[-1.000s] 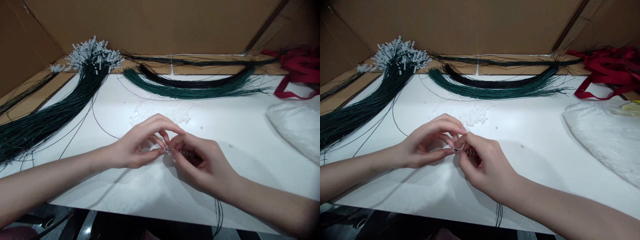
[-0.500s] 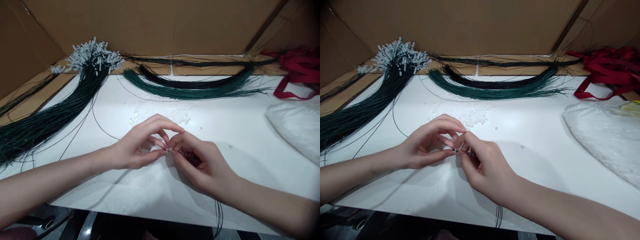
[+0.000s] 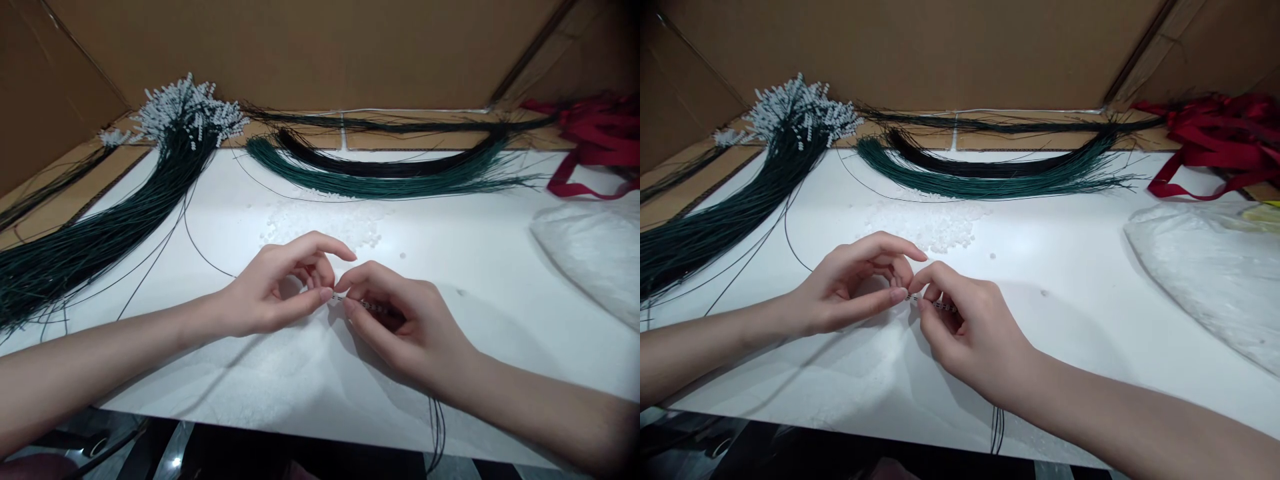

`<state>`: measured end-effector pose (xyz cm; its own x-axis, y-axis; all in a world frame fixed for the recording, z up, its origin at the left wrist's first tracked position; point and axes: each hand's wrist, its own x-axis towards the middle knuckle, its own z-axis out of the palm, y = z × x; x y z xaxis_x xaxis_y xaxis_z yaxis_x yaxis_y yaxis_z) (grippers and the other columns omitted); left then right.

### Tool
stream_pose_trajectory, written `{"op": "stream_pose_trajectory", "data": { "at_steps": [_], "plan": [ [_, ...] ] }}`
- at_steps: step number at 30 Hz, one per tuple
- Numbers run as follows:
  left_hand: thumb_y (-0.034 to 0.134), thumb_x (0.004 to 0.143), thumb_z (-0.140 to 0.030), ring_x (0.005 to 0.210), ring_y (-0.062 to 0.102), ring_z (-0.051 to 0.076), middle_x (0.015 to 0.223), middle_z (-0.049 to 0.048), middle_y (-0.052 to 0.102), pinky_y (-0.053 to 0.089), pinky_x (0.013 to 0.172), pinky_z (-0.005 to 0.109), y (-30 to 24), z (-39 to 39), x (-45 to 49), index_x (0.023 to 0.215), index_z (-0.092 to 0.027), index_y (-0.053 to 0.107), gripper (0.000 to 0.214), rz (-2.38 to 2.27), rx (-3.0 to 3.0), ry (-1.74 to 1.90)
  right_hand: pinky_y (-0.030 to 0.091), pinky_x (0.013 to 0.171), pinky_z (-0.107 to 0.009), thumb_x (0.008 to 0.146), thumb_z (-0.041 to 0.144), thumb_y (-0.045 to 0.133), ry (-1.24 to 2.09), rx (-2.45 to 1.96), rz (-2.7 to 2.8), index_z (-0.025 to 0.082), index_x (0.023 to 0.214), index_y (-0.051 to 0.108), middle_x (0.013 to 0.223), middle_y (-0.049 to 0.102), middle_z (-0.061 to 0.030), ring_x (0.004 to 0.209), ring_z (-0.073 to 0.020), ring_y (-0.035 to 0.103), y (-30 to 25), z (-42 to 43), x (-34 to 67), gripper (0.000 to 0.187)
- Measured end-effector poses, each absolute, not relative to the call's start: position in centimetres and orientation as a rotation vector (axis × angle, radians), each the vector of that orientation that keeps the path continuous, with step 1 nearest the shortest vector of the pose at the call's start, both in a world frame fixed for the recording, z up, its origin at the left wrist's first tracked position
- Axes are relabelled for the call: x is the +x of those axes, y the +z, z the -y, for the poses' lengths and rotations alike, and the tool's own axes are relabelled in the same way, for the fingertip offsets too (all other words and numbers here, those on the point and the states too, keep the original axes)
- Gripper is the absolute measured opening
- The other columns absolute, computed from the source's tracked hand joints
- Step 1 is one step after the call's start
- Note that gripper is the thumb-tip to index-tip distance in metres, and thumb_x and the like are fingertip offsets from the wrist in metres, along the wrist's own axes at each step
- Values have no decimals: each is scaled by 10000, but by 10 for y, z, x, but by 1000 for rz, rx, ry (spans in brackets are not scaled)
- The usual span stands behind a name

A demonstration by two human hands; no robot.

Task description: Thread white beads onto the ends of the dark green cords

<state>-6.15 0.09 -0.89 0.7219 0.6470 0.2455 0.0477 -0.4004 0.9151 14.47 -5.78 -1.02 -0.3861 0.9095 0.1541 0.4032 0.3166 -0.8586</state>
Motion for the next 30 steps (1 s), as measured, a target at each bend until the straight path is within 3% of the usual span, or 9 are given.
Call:
{"op": "stream_pose_trajectory", "data": {
  "at_steps": [16,30],
  "plan": [
    [633,909,-140,686,576,95,834,22,625,445,555,182,-8,0,-62,1281,-150,505,393,-469,1789,679,401,509,-211,844,90,581,1020,-1134,1910,187,871,562,730,573,21,582,-87,492,-12,57,142,102],
    [609,922,-117,699,567,101,837,22,613,452,576,205,-5,1,-64,1268,-141,506,361,-489,1768,640,297,435,-165,818,80,623,964,-1149,1903,184,776,497,625,444,71,514,-41,378,-11,56,142,169]
  ]
}}
